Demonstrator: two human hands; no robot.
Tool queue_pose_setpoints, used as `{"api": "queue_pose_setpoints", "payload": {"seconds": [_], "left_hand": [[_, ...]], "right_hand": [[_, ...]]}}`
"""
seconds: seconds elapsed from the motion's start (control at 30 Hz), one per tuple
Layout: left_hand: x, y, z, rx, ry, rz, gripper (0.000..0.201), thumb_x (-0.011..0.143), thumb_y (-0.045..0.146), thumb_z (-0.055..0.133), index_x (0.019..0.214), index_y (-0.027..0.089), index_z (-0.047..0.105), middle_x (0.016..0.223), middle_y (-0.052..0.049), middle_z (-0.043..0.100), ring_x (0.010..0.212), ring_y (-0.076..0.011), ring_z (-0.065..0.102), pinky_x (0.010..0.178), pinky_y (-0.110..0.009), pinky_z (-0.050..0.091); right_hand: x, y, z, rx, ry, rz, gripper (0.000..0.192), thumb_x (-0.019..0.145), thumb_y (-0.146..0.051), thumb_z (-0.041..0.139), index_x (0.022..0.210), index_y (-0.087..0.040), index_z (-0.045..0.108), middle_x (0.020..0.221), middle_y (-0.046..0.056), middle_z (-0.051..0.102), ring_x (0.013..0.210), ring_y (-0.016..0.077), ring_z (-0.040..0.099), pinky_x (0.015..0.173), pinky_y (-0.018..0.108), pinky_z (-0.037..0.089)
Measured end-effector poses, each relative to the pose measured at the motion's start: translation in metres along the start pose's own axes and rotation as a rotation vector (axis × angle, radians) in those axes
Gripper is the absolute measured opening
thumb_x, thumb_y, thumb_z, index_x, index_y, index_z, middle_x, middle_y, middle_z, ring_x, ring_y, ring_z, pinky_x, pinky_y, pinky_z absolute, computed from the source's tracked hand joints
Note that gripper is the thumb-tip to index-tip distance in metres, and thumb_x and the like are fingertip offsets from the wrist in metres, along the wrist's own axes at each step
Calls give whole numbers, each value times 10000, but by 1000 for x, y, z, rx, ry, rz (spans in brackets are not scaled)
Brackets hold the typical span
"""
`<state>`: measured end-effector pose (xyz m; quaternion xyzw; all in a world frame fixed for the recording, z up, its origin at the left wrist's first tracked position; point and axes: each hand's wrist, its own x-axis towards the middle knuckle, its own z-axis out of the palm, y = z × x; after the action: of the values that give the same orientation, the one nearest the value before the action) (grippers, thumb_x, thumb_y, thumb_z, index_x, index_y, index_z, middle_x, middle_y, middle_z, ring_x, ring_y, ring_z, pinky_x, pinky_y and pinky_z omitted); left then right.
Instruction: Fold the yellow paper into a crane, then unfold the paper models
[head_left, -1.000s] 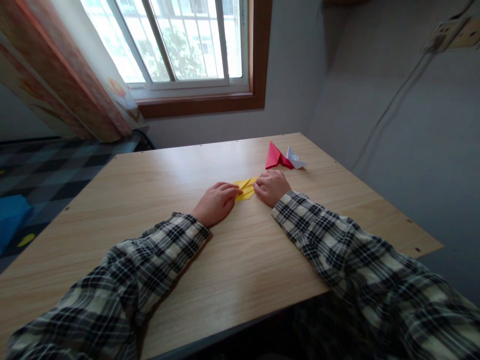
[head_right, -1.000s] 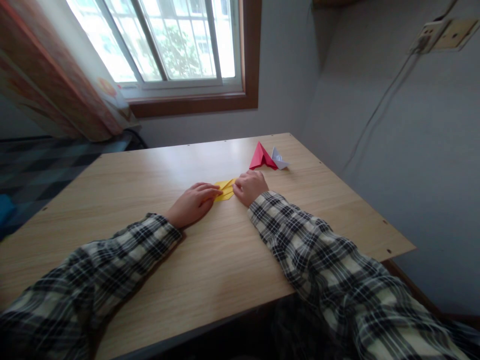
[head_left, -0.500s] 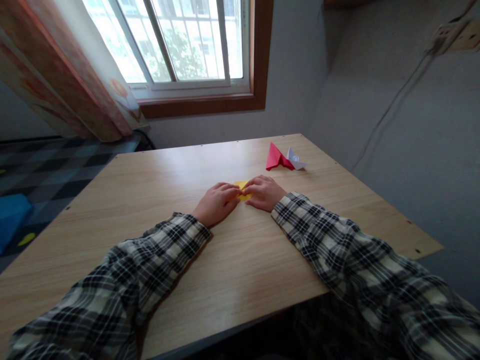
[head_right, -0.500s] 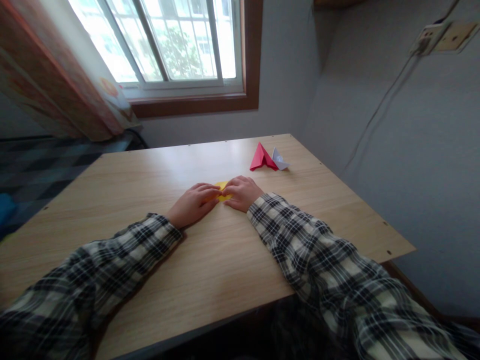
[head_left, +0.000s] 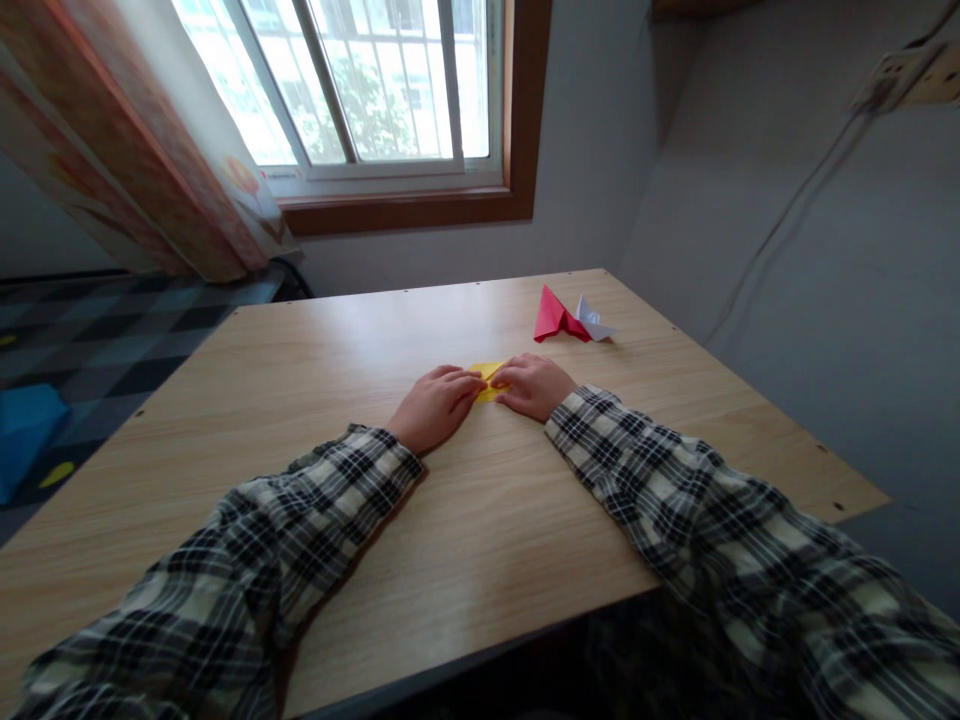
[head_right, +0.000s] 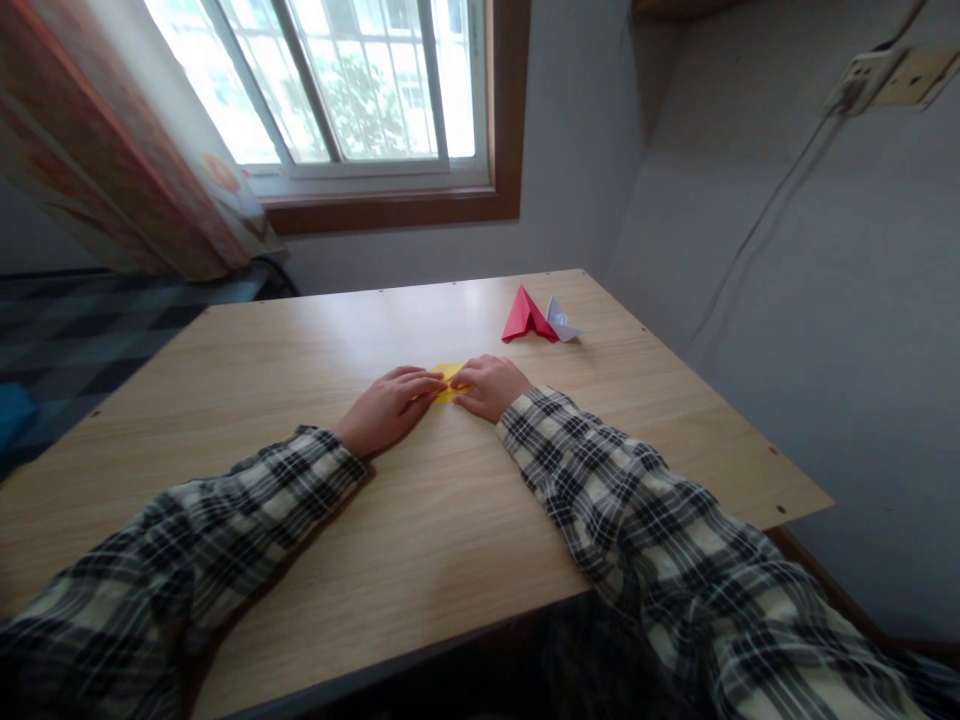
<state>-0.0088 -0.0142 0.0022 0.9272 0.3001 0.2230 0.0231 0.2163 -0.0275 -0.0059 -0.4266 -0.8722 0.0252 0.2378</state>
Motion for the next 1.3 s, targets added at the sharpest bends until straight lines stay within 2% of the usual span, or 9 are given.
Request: {"api": "queue_pose_setpoints", "payload": {"seconds": [0.17, 0.4, 0.57, 0.8, 0.97, 1.1, 1.3], "left_hand": [[0, 2, -3, -3, -8, 14, 296, 992, 277, 434, 1118, 209, 694, 1161, -72, 727, 1111, -233, 628, 992, -450, 515], [2, 5, -11, 57, -107, 151, 309, 1030, 317, 390, 1157, 217, 653, 1188, -62, 709, 1078, -213, 645, 967, -411, 523], [4, 8, -13, 74, -120, 170, 299, 1031, 337, 393, 1125, 209, 648, 1148, -77, 711, 1049, -212, 652, 957, -420, 525], [0, 8, -11, 120, -77, 103, 275, 1012, 332, 434, 1091, 228, 676, 1119, -56, 733, 1025, -226, 670, 886, -401, 554], [-3, 4, -7, 147, -29, 41, 250, 986, 306, 474, 1102, 232, 683, 1082, -51, 745, 1005, -225, 680, 860, -384, 560], [-3, 3, -7, 130, 8, -37, 249, 964, 263, 475, 1086, 225, 689, 1039, -58, 748, 965, -217, 680, 846, -369, 556], [-3, 5, -9, 77, 56, -137, 273, 934, 204, 463, 1095, 215, 683, 1012, -52, 743, 902, -202, 674, 819, -338, 546]], "right_hand": [[0, -1, -1, -26, 0, 0, 174, 864, -284, 680, 1014, -219, 737, 1073, 76, 727, 984, 225, 628, 886, 374, 462], [-1, -1, -1, 4, 18, -17, 193, 917, -292, 603, 1007, -200, 747, 1065, 85, 731, 971, 213, 634, 885, 375, 465], [-1, 0, -1, 7, 16, -17, 193, 913, -277, 595, 1006, -203, 747, 1057, 77, 733, 963, 209, 633, 881, 368, 462], [-1, 0, 1, 28, 37, -32, 194, 897, -249, 602, 1020, -208, 746, 1065, 81, 735, 972, 218, 635, 882, 377, 460], [-2, -1, 1, 33, 109, -42, 210, 880, -306, 642, 1041, -222, 747, 1095, 68, 732, 1045, 230, 616, 959, 408, 424], [-3, -3, 2, 17, 147, -76, 362, 804, -447, 734, 1112, -257, 725, 1152, 57, 718, 1150, 258, 578, 1038, 452, 365], [-5, -3, 4, -51, 193, -72, 569, 717, -458, 805, 1234, -270, 659, 1246, 65, 679, 1249, 301, 517, 1121, 525, 262]]}}
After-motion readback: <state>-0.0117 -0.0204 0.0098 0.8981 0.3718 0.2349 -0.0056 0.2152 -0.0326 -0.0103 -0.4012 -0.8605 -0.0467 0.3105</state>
